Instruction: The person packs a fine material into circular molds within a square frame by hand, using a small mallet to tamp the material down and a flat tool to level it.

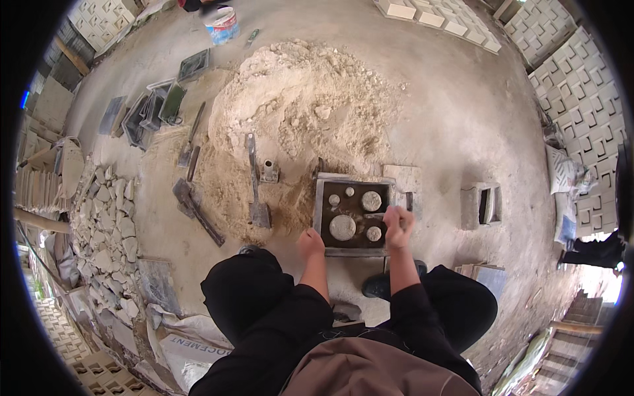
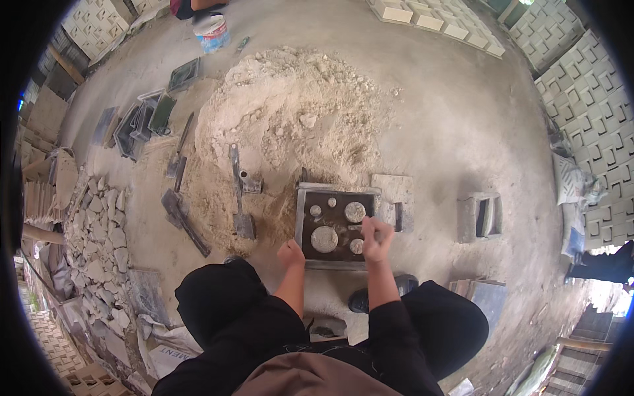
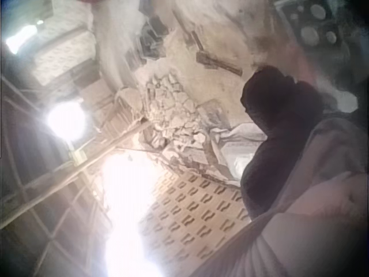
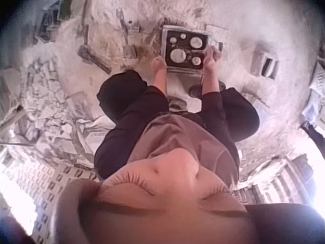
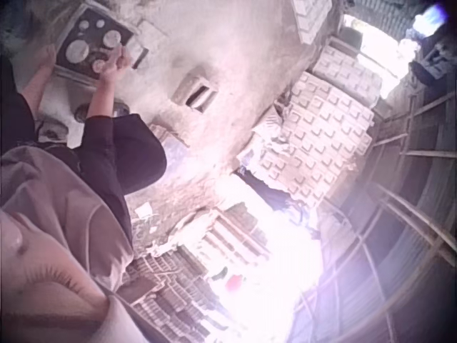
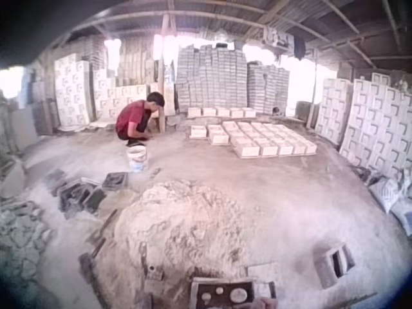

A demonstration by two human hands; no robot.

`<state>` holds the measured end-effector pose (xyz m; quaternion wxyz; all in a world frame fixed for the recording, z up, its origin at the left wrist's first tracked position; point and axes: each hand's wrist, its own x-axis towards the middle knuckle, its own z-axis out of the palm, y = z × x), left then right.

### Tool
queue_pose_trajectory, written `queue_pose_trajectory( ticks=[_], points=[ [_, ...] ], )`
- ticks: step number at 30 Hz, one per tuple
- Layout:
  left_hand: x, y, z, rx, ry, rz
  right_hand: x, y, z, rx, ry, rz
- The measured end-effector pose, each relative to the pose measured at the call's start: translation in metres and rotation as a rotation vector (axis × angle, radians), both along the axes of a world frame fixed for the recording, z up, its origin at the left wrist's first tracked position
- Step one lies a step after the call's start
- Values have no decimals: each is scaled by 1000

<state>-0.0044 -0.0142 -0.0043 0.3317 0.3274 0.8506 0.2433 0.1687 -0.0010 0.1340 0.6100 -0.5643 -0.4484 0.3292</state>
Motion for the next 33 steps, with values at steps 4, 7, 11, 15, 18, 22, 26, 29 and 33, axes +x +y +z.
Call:
queue_pose_trajectory(
  ticks=[4, 7, 11, 15, 18, 22, 26, 29, 33],
  points=[
    [4, 2, 11, -51, 31, -30, 8, -7, 31, 7, 149, -32],
    [0, -3, -5, -52, 14, -34, 1, 1, 1, -74, -108, 58],
    [-2, 2, -11, 3, 40, -24, -2, 24, 18, -153, 67, 130],
    [1, -11, -5, -11, 87, -101, 6, 4, 31, -85, 51, 58],
    [2, 0, 1, 154, 157, -196, 22, -1, -9, -24, 6, 72],
    [26, -10, 30, 589, 318, -674, 32, 11, -13, -56, 249, 41],
    [75, -30, 49, 596, 422, -1171, 44, 29, -20, -56, 246, 129],
    [82, -54, 50, 643, 517, -1433, 40, 30, -20, -87, 247, 148],
    [89, -59, 52, 577, 642, -1588, 41, 34, -29, -50, 111, 108]
  ],
)
